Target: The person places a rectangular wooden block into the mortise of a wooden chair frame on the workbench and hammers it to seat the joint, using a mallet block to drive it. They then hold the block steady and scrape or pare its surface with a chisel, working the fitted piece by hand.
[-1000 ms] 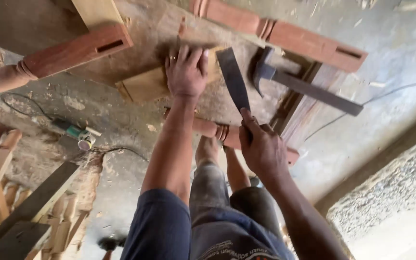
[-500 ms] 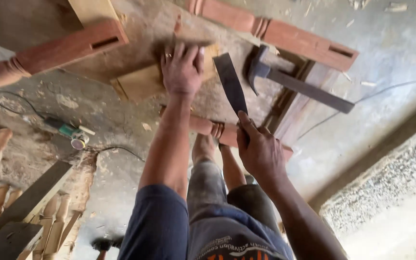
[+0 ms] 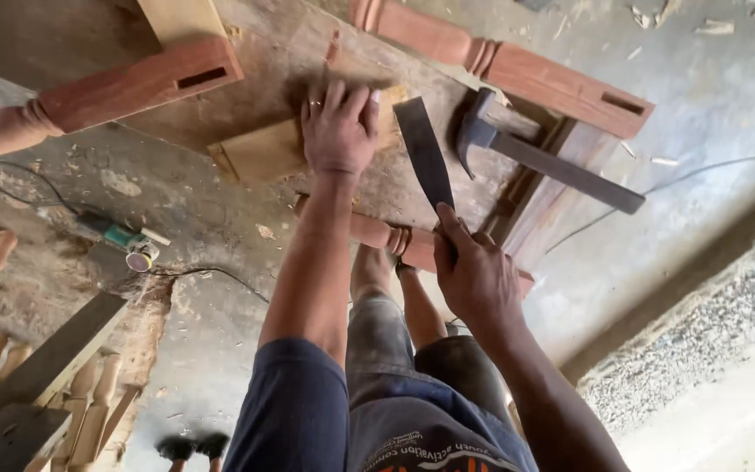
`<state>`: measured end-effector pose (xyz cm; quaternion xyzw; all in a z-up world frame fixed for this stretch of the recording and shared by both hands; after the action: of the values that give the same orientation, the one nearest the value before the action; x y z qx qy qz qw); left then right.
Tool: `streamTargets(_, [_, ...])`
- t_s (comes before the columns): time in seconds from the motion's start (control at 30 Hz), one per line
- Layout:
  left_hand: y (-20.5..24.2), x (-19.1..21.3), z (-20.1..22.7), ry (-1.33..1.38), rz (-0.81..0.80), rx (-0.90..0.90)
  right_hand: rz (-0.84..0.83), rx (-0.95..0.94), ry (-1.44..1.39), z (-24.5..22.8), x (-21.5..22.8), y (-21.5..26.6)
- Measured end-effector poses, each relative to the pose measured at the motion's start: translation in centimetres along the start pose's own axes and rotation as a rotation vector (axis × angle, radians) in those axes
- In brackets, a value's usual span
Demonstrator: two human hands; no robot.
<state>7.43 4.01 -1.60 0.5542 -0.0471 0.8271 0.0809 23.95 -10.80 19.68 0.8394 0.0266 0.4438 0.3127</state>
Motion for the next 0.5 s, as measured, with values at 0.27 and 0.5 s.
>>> streamTargets(0.27, [1.8, 2.0, 1.4, 0.035, 0.112, -0.032, 0.01, 0.081, -0.001, 0.5, -0.7, -0.8])
streamTargets(0.5, [0.7, 1.7, 1.2, 0.017, 0.042, 0.004, 0.023, 0.069, -0.009, -0.4, 0.0, -0.5])
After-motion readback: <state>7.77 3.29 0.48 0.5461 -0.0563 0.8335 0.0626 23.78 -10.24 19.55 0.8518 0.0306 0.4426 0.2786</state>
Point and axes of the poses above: each hand's wrist, its own y-axis away from the middle knuckle, its own x-axis out of the back of the hand, z = x × y, the point moved 1 cm from there along -y, towards the middle knuckle, and after that the axes turned 1 degree about z, right-handed, at the moved point
